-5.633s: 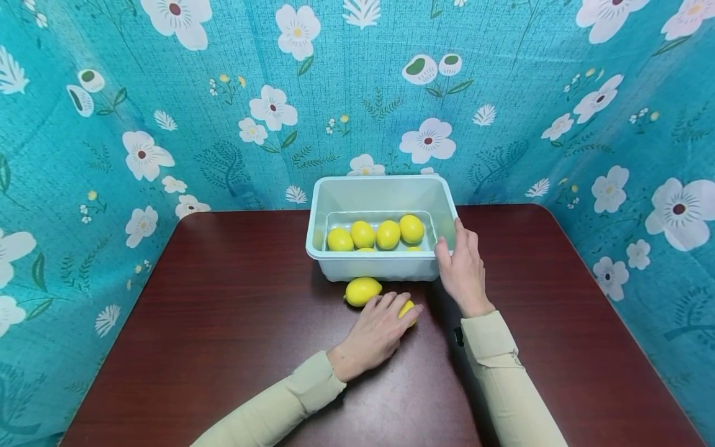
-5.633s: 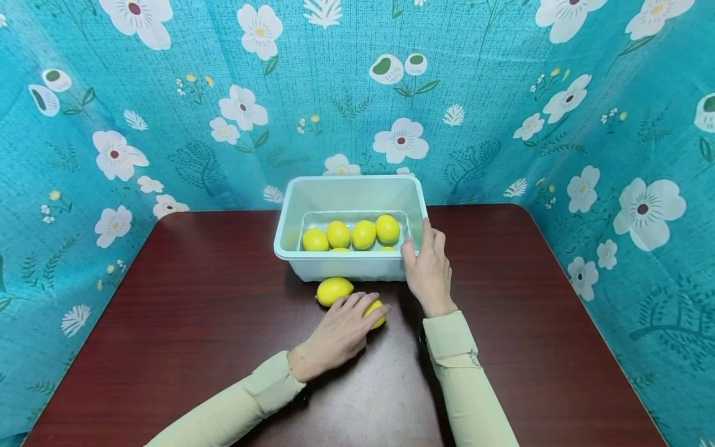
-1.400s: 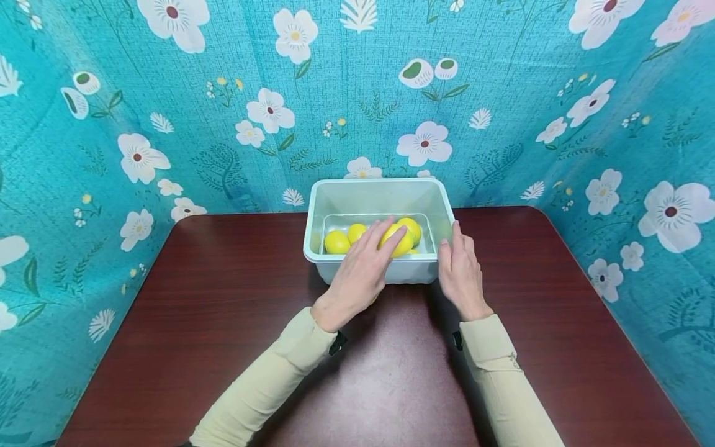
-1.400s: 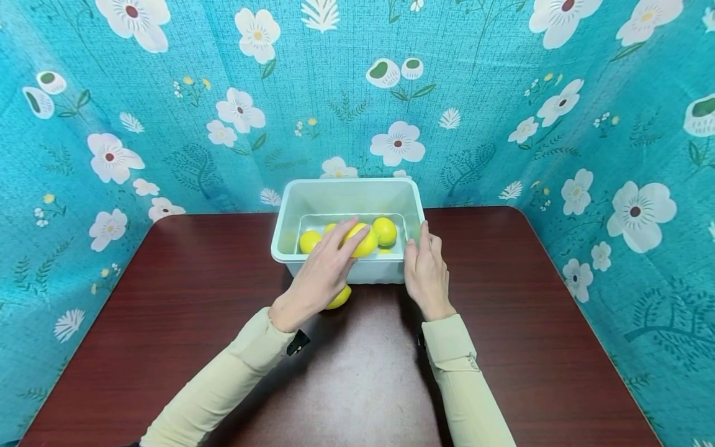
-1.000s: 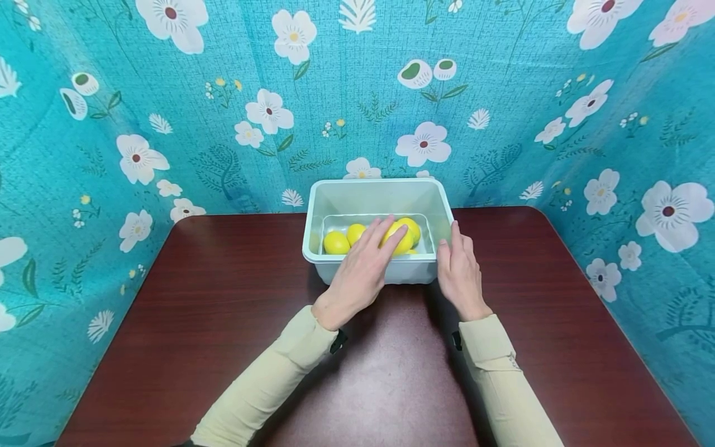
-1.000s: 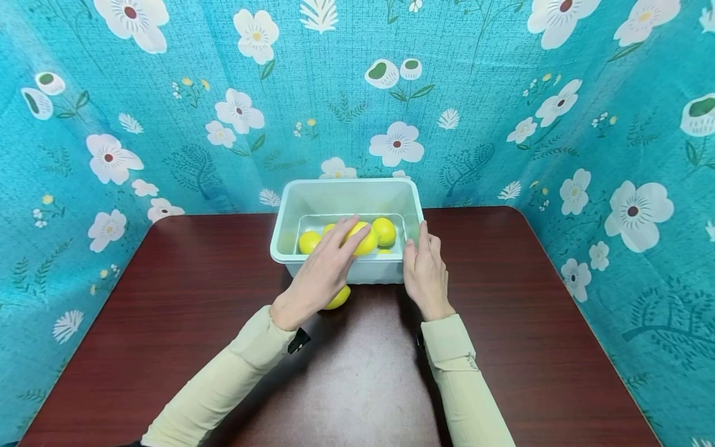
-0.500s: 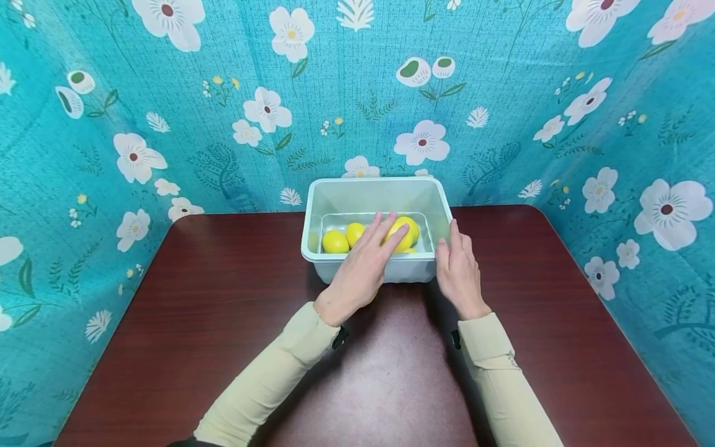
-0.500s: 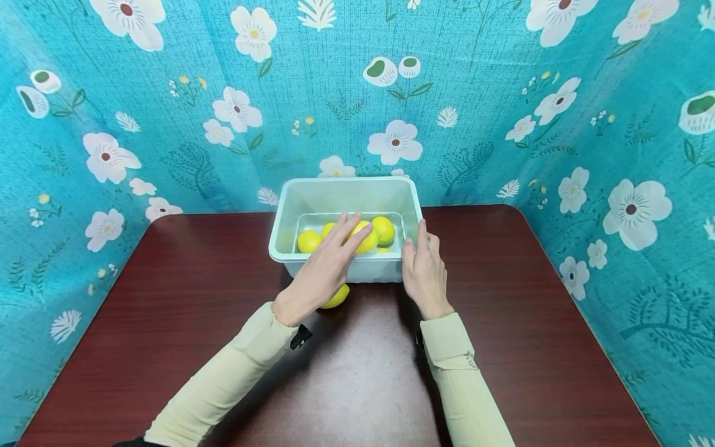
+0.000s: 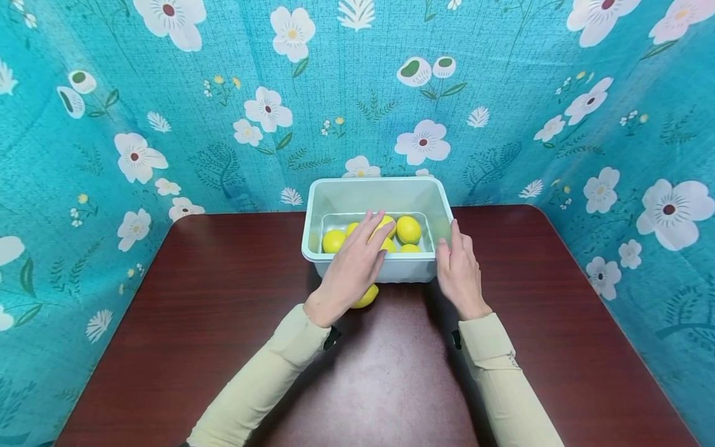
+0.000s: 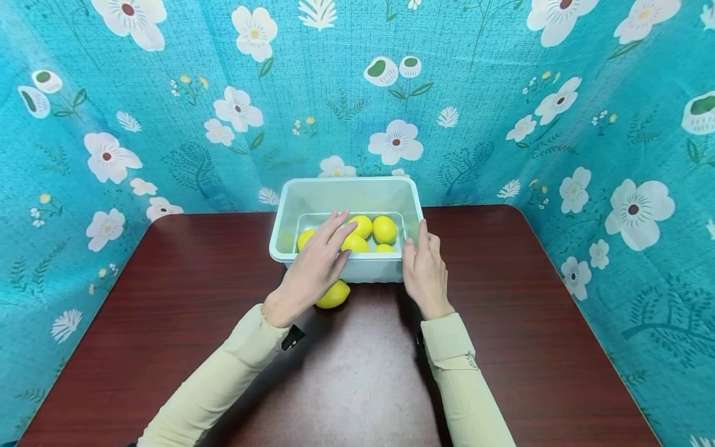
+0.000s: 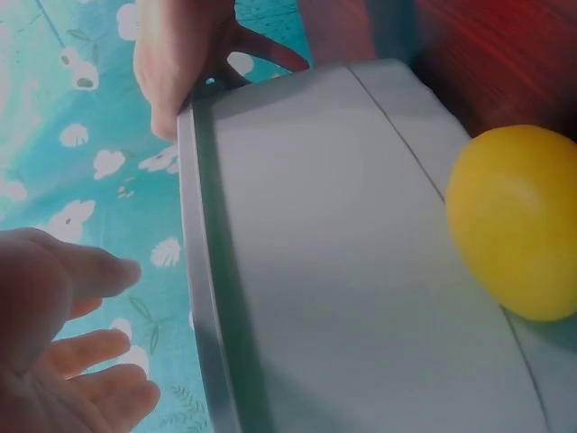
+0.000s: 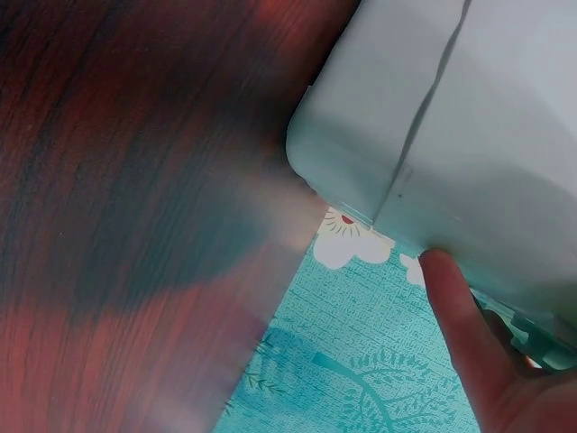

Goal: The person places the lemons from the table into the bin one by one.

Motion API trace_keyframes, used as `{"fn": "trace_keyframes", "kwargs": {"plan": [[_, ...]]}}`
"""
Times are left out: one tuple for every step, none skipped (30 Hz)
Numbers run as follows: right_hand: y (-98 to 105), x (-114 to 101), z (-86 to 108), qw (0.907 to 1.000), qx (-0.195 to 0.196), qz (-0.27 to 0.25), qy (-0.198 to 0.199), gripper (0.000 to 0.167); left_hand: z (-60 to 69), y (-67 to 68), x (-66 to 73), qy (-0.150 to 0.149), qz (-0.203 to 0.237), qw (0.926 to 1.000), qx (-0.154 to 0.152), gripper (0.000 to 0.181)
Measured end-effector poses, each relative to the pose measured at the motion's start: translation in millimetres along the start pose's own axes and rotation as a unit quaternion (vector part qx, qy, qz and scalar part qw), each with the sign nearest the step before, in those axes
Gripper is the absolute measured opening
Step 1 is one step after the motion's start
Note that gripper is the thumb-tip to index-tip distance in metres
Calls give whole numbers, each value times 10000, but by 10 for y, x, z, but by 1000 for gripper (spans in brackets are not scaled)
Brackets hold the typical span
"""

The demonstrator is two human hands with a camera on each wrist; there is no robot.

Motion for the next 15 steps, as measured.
{"fn": "trace_keyframes", "kwargs": {"plan": [[1,1,-1,10000,6,-1,0,59,13,10,-7,-9,-6,10000,39,47],[2,0,0,10000,4,-9,-2,59,27,19,-14,-16,-38,10000,83,47],[4,-1,-1,10000,4,-15,-4,59,40,29,-19,-22,-62,9999,124,46],[4,2,-3,10000,10,-17,4,59,53,37,-23,-35,-101,9998,167,45],[4,1,-3,10000,12,-20,6,59,64,47,-26,-48,-131,9997,215,44],[4,6,-5,10000,13,-21,4,59,74,57,-27,-62,-156,9995,266,43],[6,6,-6,10000,20,-25,5,59,84,67,-29,-73,-176,9993,317,43],[9,5,-5,10000,29,-30,6,59,93,75,-30,-82,-191,9991,358,42],[9,7,-6,10000,39,-32,10,59,102,82,-31,-81,-204,9990,382,41],[8,9,-7,10000,46,-36,15,59,110,89,-32,-76,-209,9989,401,41],[6,9,-9,10000,48,-45,19,59,119,96,-32,-66,-213,9989,410,41],[4,10,-11,10000,55,-52,25,59,129,100,-32,-61,-217,9989,415,41],[4,9,-11,10000,57,-61,33,59,139,104,-30,-63,-227,9988,418,41],[1,9,-11,10000,55,-65,39,59,149,112,-22,-65,-236,9988,421,41],[-2,8,-13,10000,52,-66,44,59,160,119,-10,-80,-257,9988,416,41]]}}
Point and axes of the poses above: each hand's wrist, its own z-axis away from the middle knuckle, its own y-axis out of the back of the hand, x = y × z, the point moved 5 cm from there along -z, towards the middle knuckle, and after that the axes turned 6 degrees about -y, right-handed, at the moved point
